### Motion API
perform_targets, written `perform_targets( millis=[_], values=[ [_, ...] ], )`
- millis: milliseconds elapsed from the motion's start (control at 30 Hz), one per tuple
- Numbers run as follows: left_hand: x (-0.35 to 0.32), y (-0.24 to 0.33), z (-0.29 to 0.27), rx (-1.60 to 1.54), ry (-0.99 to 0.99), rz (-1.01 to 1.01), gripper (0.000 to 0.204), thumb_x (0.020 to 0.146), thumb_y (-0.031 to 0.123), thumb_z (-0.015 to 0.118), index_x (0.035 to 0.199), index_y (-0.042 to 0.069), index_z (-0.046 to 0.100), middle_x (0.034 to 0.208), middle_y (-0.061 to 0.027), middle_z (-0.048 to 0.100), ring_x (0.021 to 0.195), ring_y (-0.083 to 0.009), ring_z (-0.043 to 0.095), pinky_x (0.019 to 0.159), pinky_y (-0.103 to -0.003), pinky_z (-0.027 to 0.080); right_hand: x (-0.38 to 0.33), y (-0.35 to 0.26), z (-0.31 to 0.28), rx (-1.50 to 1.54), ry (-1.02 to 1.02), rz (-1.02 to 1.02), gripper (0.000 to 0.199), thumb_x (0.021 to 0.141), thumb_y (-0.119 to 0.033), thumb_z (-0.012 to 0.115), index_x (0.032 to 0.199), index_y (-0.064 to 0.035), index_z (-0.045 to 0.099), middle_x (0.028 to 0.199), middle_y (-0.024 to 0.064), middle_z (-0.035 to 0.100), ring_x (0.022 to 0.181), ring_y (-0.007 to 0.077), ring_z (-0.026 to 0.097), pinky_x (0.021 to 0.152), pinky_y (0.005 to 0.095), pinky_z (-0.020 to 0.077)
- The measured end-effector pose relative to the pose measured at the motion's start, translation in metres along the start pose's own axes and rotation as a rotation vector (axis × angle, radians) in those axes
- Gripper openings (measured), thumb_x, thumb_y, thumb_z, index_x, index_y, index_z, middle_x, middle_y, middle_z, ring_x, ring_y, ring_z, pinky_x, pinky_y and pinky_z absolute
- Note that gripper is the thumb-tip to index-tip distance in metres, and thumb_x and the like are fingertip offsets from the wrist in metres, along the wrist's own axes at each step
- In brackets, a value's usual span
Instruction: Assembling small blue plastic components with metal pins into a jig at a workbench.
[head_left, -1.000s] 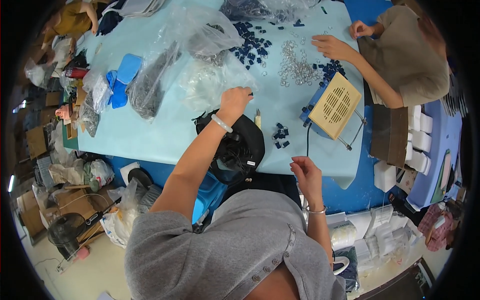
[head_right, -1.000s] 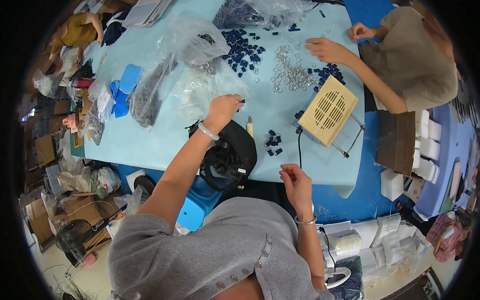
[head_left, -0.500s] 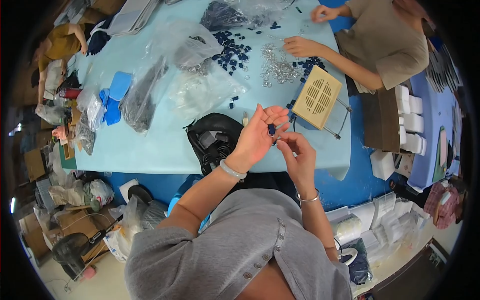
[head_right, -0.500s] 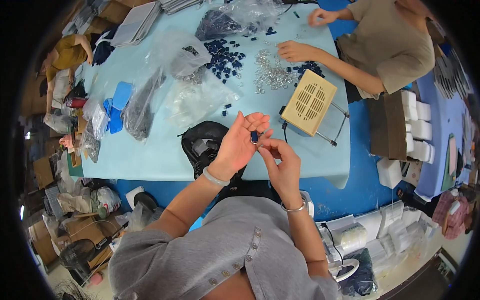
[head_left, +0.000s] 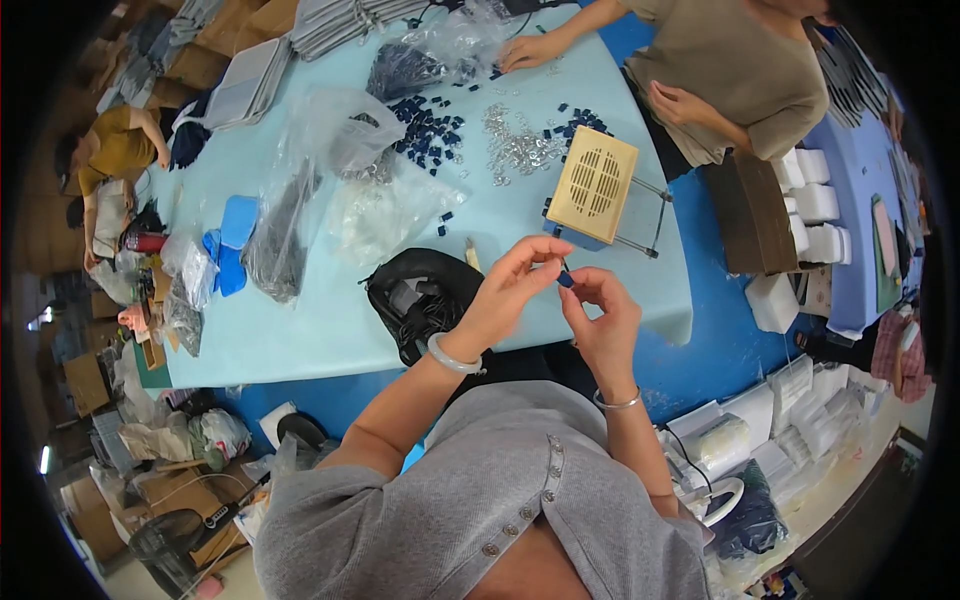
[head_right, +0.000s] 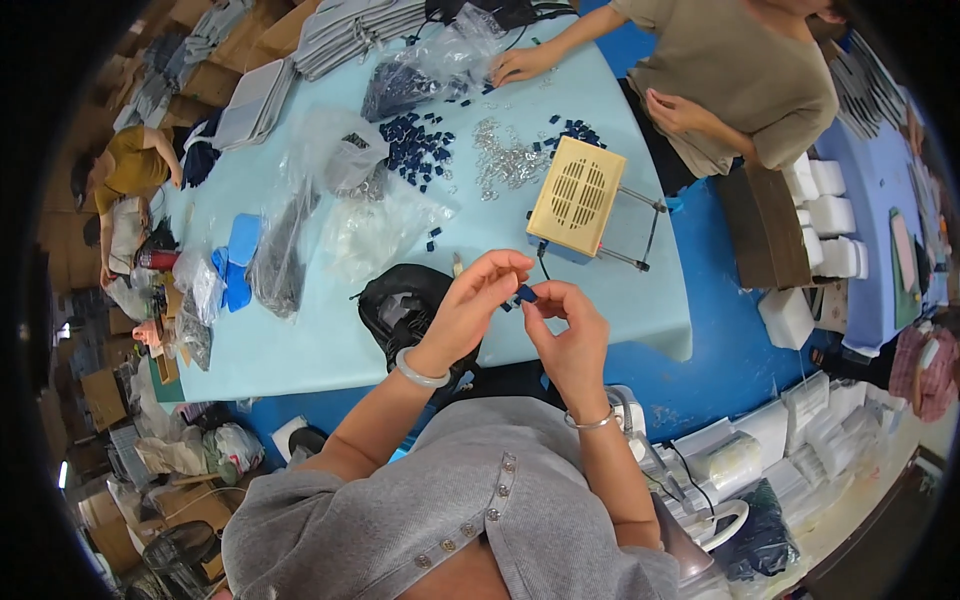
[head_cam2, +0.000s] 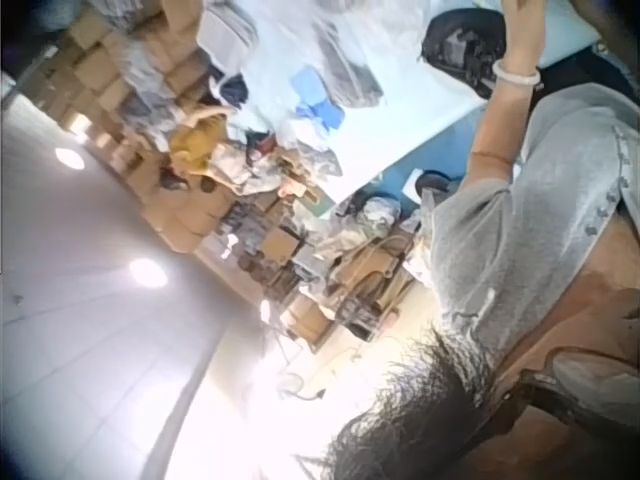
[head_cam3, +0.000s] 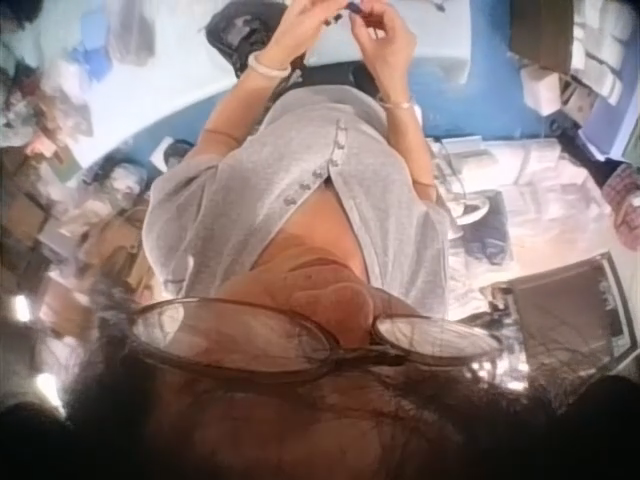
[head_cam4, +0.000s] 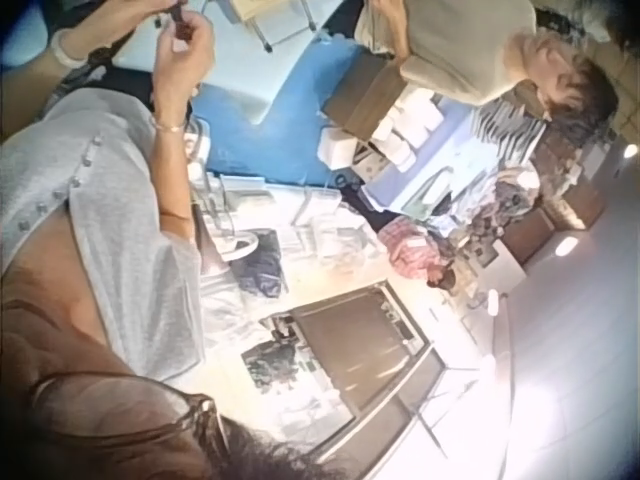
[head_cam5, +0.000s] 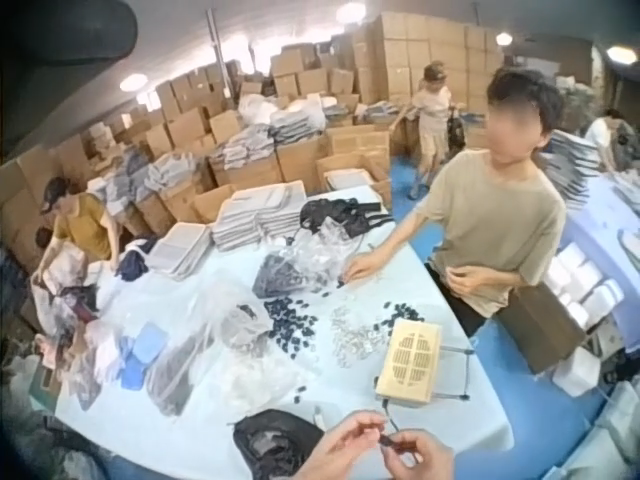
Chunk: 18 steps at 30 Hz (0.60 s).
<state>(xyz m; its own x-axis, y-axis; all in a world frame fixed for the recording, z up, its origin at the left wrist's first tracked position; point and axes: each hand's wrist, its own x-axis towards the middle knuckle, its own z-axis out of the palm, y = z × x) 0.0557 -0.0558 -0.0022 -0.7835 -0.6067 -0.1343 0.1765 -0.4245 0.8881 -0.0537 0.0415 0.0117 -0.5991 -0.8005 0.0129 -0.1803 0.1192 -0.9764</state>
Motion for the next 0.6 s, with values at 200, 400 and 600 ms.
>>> perform_targets(
  millis=[200,400,600],
  values=[
    [0.001,0.011,0.011,0.236,-0.047,-0.003,0.021,0.084,0.001,0.059,0.105,0.0,0.061,0.099,-0.0033,0.058,0.091,-0.0091,0.056,0.08,-0.022,0.045,-0.005,0.001,-0.019,0.074,0.052,-0.033,0.018,0.076,0.001,0.066,0.093,-0.0003,0.06,0.079,0.0035,0.064,0.07,0.0079,0.06,0.067,0.0213,0.0491],
    [0.004,0.013,0.024,0.436,-0.034,0.087,0.021,0.081,0.001,0.062,0.101,0.0,0.063,0.091,-0.0044,0.063,0.079,-0.0107,0.061,0.072,-0.023,0.049,-0.01,0.002,-0.031,0.294,0.036,-0.003,0.021,0.078,0.003,0.063,0.098,0.0005,0.056,0.086,0.0042,0.063,0.076,0.0077,0.059,0.07,0.0216,0.0494],
    [0.005,0.021,0.036,0.719,-0.079,0.299,0.016,0.079,0.003,0.063,0.095,0.002,0.063,0.089,-0.0067,0.062,0.077,-0.0162,0.062,0.067,-0.026,0.05,-0.013,0.001,-0.042,0.377,-0.026,0.027,0.019,0.081,0.005,0.06,0.098,0.0023,0.052,0.089,0.0064,0.061,0.081,0.0117,0.061,0.074,0.0219,0.049]
  ],
)
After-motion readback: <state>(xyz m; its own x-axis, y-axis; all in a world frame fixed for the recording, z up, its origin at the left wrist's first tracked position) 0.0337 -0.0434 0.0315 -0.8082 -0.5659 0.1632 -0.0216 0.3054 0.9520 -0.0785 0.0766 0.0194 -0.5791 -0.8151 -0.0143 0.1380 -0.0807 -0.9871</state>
